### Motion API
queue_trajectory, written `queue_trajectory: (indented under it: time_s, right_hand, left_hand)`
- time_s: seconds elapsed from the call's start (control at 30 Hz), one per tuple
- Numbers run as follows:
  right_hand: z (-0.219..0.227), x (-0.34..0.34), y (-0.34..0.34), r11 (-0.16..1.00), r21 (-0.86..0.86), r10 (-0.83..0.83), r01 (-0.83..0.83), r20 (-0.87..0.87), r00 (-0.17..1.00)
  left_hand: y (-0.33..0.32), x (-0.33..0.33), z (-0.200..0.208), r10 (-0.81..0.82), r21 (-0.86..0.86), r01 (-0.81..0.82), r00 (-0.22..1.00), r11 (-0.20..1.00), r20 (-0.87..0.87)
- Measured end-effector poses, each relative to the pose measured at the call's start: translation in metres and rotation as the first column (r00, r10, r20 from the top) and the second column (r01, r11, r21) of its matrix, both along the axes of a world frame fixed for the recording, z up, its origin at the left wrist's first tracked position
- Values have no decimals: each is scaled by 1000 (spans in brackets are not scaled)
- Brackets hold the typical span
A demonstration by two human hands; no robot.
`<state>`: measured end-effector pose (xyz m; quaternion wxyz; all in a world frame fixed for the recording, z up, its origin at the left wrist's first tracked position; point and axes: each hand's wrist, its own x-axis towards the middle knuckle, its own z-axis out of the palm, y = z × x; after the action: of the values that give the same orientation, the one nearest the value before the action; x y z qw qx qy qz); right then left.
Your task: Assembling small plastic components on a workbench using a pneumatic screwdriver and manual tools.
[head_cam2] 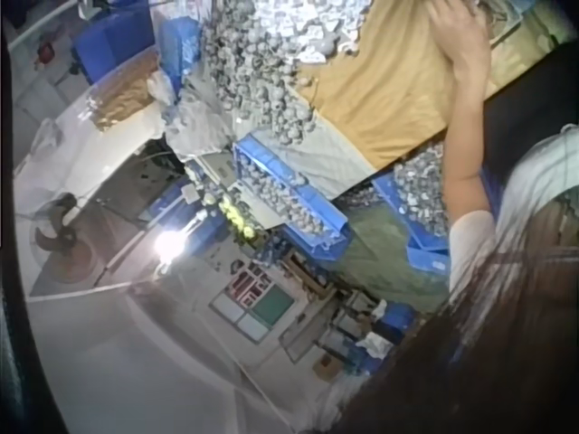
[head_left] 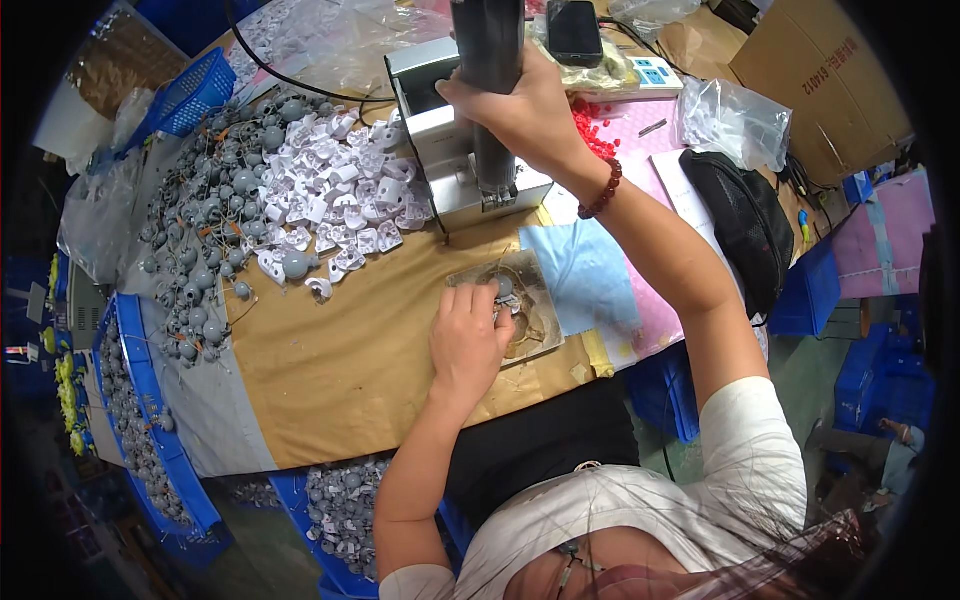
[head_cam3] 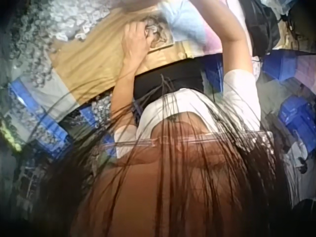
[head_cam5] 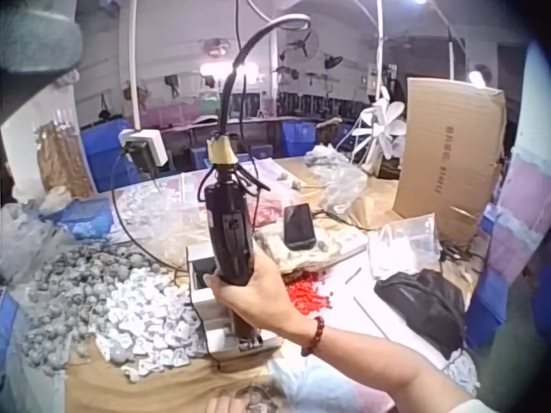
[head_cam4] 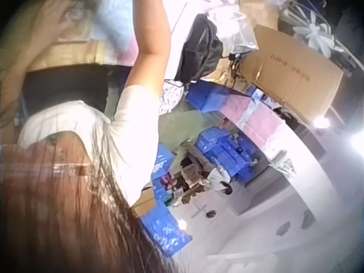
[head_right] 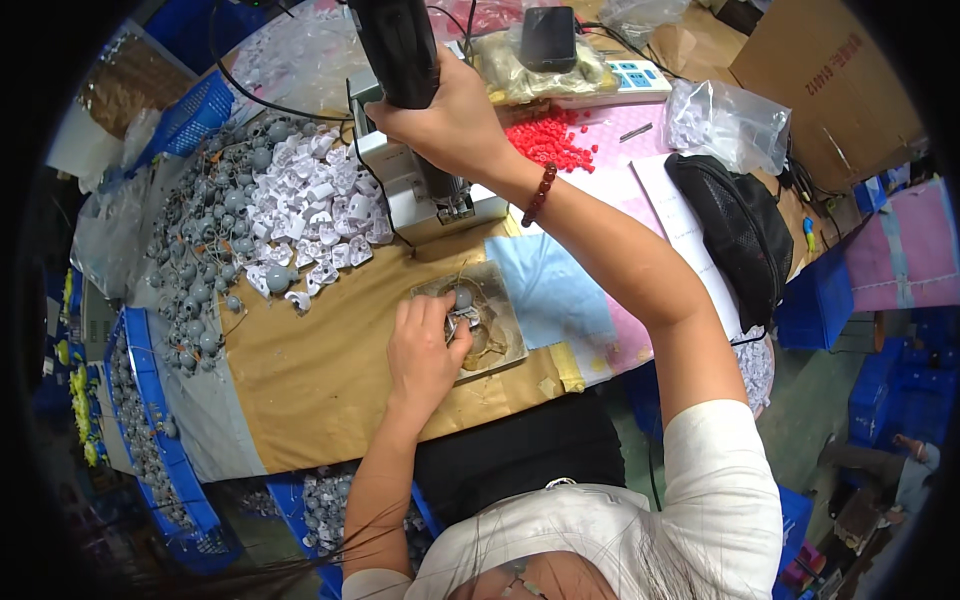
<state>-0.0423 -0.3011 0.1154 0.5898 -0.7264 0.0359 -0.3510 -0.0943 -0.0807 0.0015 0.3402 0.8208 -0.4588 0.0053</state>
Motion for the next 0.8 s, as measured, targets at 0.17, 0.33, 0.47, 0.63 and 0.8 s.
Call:
queue_trajectory:
  time_s: [0.17,0.33,0.47,0.63,0.8]
  right_hand:
    - [-2,-34,26,998,42,40,-36,-116,992]
    - [-11,-78,56,985,81,160,-153,-79,984]
    - [-18,-90,67,952,243,217,-187,-103,971]
    - [-26,-93,70,951,251,211,-179,-106,972]
    - [-30,-93,69,958,229,197,-170,-101,975]
  left_hand:
    - [2,1,0,10,10,-10,1000,1000,-13]
    - [1,1,-4,-14,18,15,1000,1000,-15]
    - [-1,0,0,22,45,-23,1000,999,14]
    - [-1,0,-5,30,19,-31,999,999,26]
    - [-1,0,-5,30,15,-30,999,999,23]
